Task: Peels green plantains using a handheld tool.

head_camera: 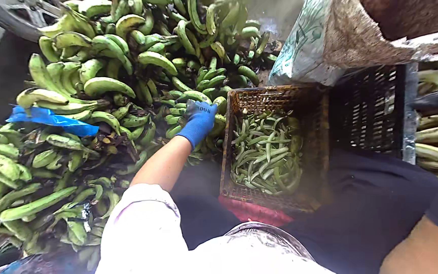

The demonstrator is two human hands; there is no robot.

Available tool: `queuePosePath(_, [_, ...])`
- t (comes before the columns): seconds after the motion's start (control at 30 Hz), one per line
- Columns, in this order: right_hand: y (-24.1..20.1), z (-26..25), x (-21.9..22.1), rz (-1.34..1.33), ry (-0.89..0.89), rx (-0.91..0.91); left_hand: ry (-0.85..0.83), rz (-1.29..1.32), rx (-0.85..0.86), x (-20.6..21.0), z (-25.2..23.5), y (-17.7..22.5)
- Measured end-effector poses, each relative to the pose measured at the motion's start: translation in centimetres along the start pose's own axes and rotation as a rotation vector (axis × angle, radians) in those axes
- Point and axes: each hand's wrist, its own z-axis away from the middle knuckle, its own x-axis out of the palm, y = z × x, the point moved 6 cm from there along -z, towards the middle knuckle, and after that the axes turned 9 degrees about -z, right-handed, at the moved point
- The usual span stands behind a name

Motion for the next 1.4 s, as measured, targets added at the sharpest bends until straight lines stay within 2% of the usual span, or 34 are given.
queuePosePath(0.03, [-0.3, 0.2, 0.7, 0.029, 0.009, 0.004, 0.041, 0.057, 0.02, 0.2, -0.2, -0.5])
queuePosePath(0.13, [-5.6, -3.0, 5.9, 0.164, 0.071, 0.049, 0.158, 0.222, 0.071, 0.1, -0.4, -2.8])
queuePosePath(0.2, [-6.7, -3.7, 6.3, 0.193, 0.078, 0.013, 0.224, 0.337, 0.104, -2.0, 0.0, -2.8])
queuePosePath(0.27, [-6.0, -3.8, 5.4, 0.18, 0.077, -0.021, 0.314, 0.545, 0.164, -5.5, 1.8, -2.4])
queuePosePath(0.4, [-6.0, -3.7, 4.7, 0.128, 0.1, -0.005, 0.603, 1.13, 0.448, -14.1, 9.7, -4.0])
queuePosePath(0.5, [-6.6, -3.8, 4.4, 0.114, 0.125, -0.031, 0.748, 1.257, 0.516, -16.3, 16.1, -7.3])
queuePosePath(0.57, [-6.3, -4.0, 3.8, 0.084, 0.135, -0.047, 0.819, 1.255, 0.522, -16.9, 19.2, -7.7])
queuePosePath(0.63, [-5.8, -4.2, 3.8, 0.023, 0.143, -0.049, 0.925, 1.298, 0.506, -16.9, 20.1, -4.4])
queuePosePath(0.67, [-5.6, -4.3, 3.9, -0.009, 0.134, -0.061, 0.949, 1.299, 0.473, -16.2, 18.8, -1.7])
queuePosePath(0.7, [-5.4, -4.5, 4.0, -0.026, 0.125, -0.077, 0.895, 1.251, 0.483, -14.8, 16.5, 1.4])
queuePosePath(0.77, [-5.1, -4.4, 3.9, -0.017, 0.117, -0.09, 0.637, 1.234, 0.547, -10.0, 10.0, 8.0])
queuePosePath(0.83, [-4.8, -4.4, 3.7, -0.048, 0.131, -0.082, 0.536, 1.538, 0.494, -7.1, 7.2, 11.5])
queuePosePath(0.9, [-4.8, -4.1, 3.3, -0.166, 0.189, -0.074, 0.568, 2.012, 0.519, -9.7, 7.2, 12.0])
queuePosePath(0.97, [-6.4, -2.1, 4.4, -0.299, 0.237, -0.08, 0.552, 2.227, 0.61, -11.9, 8.5, 10.7])
queuePosePath(1.03, [-8.3, 0.0, 7.6, -0.408, 0.251, -0.054, 0.503, 2.176, 0.598, -11.7, 8.7, 8.7])
queuePosePath(1.1, [-5.5, 2.3, 10.7, -0.512, 0.25, 0.059, 0.495, 2.029, 0.424, -9.4, 10.0, 6.9])
queuePosePath(1.17, [-1.4, 6.1, 14.3, -0.419, 0.189, 0.263, 0.601, 1.903, 0.305, -7.5, 11.6, 5.8])
queuePosePath(1.23, [0.1, 9.1, 17.0, -0.231, 0.115, 0.427, 0.739, 1.859, 0.281, -6.5, 13.2, 5.8])
queuePosePath(1.27, [-1.1, 9.6, 17.9, -0.169, 0.079, 0.386, 0.812, 1.834, 0.307, -6.1, 13.7, 6.1])
queuePosePath(1.33, [-6.1, 8.9, 18.9, -0.224, 0.071, 0.102, 0.904, 1.813, 0.405, -5.3, 14.4, 6.9])
queuePosePath(1.4, [-10.8, 7.7, 19.0, -0.305, 0.047, -0.163, 0.919, 1.842, 0.472, -4.7, 15.0, 7.6])
